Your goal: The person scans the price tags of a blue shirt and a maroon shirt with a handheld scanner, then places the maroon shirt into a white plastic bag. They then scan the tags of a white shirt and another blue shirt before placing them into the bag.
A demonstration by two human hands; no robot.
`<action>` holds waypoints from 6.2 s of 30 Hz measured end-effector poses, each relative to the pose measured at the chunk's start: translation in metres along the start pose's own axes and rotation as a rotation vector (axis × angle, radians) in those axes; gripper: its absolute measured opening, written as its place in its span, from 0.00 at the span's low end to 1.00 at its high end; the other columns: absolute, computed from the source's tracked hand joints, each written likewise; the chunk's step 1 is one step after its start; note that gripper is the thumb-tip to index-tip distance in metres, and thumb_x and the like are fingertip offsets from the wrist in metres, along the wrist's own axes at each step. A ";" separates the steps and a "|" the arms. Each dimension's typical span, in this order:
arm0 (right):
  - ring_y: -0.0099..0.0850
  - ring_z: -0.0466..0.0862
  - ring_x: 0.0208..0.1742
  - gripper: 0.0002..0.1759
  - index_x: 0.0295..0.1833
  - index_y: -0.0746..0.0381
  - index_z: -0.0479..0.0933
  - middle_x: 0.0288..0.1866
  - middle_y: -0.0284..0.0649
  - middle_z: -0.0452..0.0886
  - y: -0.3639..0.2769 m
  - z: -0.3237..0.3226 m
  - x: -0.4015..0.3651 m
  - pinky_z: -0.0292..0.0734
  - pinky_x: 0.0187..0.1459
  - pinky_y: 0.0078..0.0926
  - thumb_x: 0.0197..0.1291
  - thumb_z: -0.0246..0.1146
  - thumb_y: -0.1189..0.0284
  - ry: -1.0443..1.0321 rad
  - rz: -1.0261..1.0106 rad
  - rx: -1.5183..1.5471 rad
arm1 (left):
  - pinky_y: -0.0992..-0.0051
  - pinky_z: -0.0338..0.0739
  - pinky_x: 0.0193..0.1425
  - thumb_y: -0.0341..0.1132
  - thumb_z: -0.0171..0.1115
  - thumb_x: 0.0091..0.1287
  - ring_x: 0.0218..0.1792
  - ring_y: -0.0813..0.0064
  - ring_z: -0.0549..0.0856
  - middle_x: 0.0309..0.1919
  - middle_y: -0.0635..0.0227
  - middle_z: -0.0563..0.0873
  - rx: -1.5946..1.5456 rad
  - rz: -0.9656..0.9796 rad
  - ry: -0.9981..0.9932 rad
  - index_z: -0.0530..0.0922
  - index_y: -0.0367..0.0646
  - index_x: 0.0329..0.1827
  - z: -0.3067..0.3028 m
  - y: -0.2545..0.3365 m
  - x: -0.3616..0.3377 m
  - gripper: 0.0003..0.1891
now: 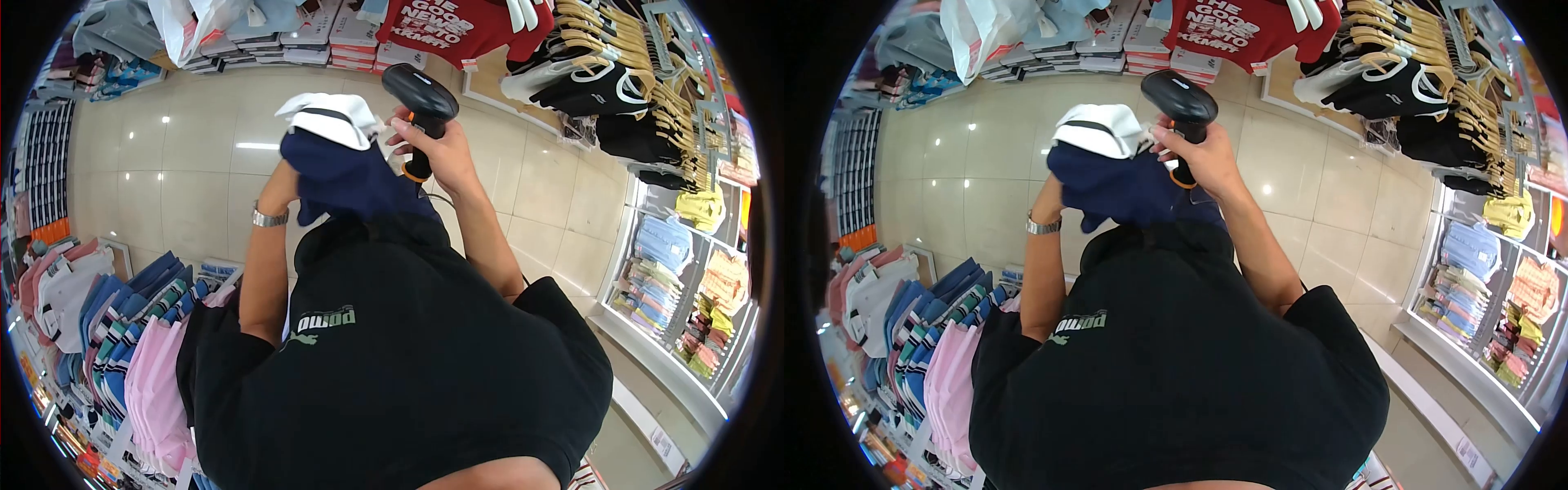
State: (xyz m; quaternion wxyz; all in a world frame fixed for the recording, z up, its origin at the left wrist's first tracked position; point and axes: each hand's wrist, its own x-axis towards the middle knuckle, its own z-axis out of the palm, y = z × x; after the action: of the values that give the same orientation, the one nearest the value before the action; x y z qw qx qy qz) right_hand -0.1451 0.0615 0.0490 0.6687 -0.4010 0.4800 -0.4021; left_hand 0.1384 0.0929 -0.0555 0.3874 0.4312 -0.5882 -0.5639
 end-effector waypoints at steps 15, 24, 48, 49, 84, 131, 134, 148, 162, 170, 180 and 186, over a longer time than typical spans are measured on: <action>0.30 0.84 0.49 0.27 0.56 0.69 0.77 0.48 0.42 0.85 0.020 0.012 0.004 0.79 0.53 0.31 0.52 0.76 0.71 0.144 -0.142 -0.487 | 0.49 0.82 0.47 0.31 0.73 0.52 0.44 0.37 0.84 0.63 0.41 0.75 0.774 -0.130 0.145 0.70 0.33 0.61 0.079 0.077 0.019 0.33; 0.24 0.80 0.40 0.30 0.48 0.69 0.80 0.39 0.35 0.82 -0.004 0.010 0.004 0.78 0.45 0.26 0.45 0.83 0.63 -0.008 0.090 -0.585 | 0.54 0.85 0.42 0.25 0.67 0.54 0.34 0.43 0.88 0.71 0.42 0.70 0.994 -0.112 -0.017 0.77 0.33 0.54 0.086 0.081 0.008 0.22; 0.26 0.81 0.48 0.22 0.54 0.64 0.76 0.47 0.34 0.79 -0.049 -0.013 -0.013 0.78 0.51 0.26 0.53 0.68 0.86 -0.119 0.003 0.108 | 0.69 0.75 0.66 0.38 0.74 0.65 0.62 0.67 0.82 0.60 0.60 0.85 -0.171 -0.054 -0.103 0.77 0.42 0.66 0.040 -0.018 0.061 0.27; 0.26 0.82 0.47 0.21 0.54 0.65 0.77 0.47 0.35 0.81 -0.053 -0.017 -0.016 0.78 0.51 0.26 0.54 0.70 0.84 -0.060 -0.011 0.061 | 0.70 0.75 0.65 0.36 0.68 0.70 0.61 0.70 0.82 0.58 0.59 0.86 0.373 0.075 0.031 0.78 0.40 0.66 0.031 -0.027 0.054 0.22; 0.22 0.80 0.39 0.16 0.44 0.61 0.79 0.39 0.31 0.80 -0.203 -0.079 0.015 0.76 0.40 0.20 0.51 0.76 0.80 0.133 -0.504 -0.278 | 0.83 0.70 0.41 0.49 0.55 0.80 0.33 0.88 0.72 0.30 0.78 0.77 0.643 0.247 -0.027 0.79 0.34 0.47 -0.139 0.252 0.128 0.22; 0.28 0.85 0.39 0.18 0.52 0.63 0.77 0.41 0.38 0.82 -0.030 -0.110 0.044 0.82 0.43 0.26 0.55 0.69 0.82 0.177 -0.102 0.435 | 0.71 0.78 0.41 0.42 0.66 0.60 0.35 0.71 0.84 0.30 0.69 0.84 -0.419 0.001 -0.108 0.83 0.42 0.37 -0.021 0.045 0.035 0.12; 0.29 0.85 0.39 0.18 0.52 0.64 0.77 0.42 0.39 0.82 -0.034 -0.104 0.048 0.82 0.43 0.26 0.55 0.70 0.82 0.208 -0.130 0.421 | 0.71 0.78 0.41 0.42 0.67 0.59 0.35 0.70 0.85 0.30 0.69 0.84 -0.420 0.016 -0.104 0.83 0.42 0.36 -0.022 0.040 0.032 0.12; 0.25 0.84 0.37 0.15 0.49 0.66 0.80 0.39 0.36 0.85 0.028 0.028 0.002 0.82 0.44 0.27 0.58 0.75 0.78 0.148 -0.432 -0.165 | 0.66 0.80 0.39 0.41 0.69 0.53 0.35 0.65 0.87 0.29 0.66 0.85 1.555 0.493 0.223 0.83 0.44 0.33 0.015 0.147 0.098 0.11; 0.25 0.85 0.41 0.18 0.51 0.67 0.77 0.39 0.38 0.86 0.045 0.062 0.013 0.81 0.46 0.26 0.57 0.73 0.82 -0.125 -0.306 -0.058 | 0.70 0.82 0.40 0.37 0.70 0.47 0.37 0.67 0.88 0.36 0.68 0.88 1.226 0.757 0.382 0.85 0.49 0.34 0.007 0.117 0.118 0.10; 0.26 0.85 0.39 0.24 0.51 0.66 0.74 0.37 0.40 0.86 -0.010 0.051 -0.012 0.80 0.46 0.27 0.50 0.77 0.82 -0.161 -0.073 0.191 | 0.66 0.79 0.41 0.34 0.69 0.48 0.35 0.60 0.87 0.31 0.65 0.86 1.007 0.473 0.325 0.82 0.47 0.33 0.020 0.135 0.098 0.10; 0.33 0.90 0.41 0.27 0.57 0.67 0.73 0.40 0.42 0.87 -0.022 0.059 -0.012 0.86 0.44 0.31 0.52 0.75 0.82 -0.072 0.008 0.253 | 0.69 0.75 0.67 0.25 0.66 0.63 0.62 0.69 0.81 0.64 0.61 0.81 -0.781 -0.182 0.014 0.73 0.37 0.69 0.010 0.033 0.037 0.28; 0.30 0.88 0.39 0.27 0.56 0.69 0.72 0.39 0.42 0.86 -0.011 0.065 -0.016 0.84 0.43 0.28 0.52 0.76 0.81 -0.039 0.026 0.232 | 0.66 0.72 0.72 0.20 0.59 0.60 0.68 0.63 0.78 0.69 0.56 0.77 -0.354 0.030 -0.193 0.69 0.31 0.73 -0.011 -0.009 -0.008 0.33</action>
State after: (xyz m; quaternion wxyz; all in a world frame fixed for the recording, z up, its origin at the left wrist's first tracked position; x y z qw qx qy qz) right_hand -0.0880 0.0821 0.0781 0.7251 -0.3223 0.4223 -0.4383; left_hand 0.1519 0.0965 -0.0634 0.4075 0.2917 -0.5207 -0.6912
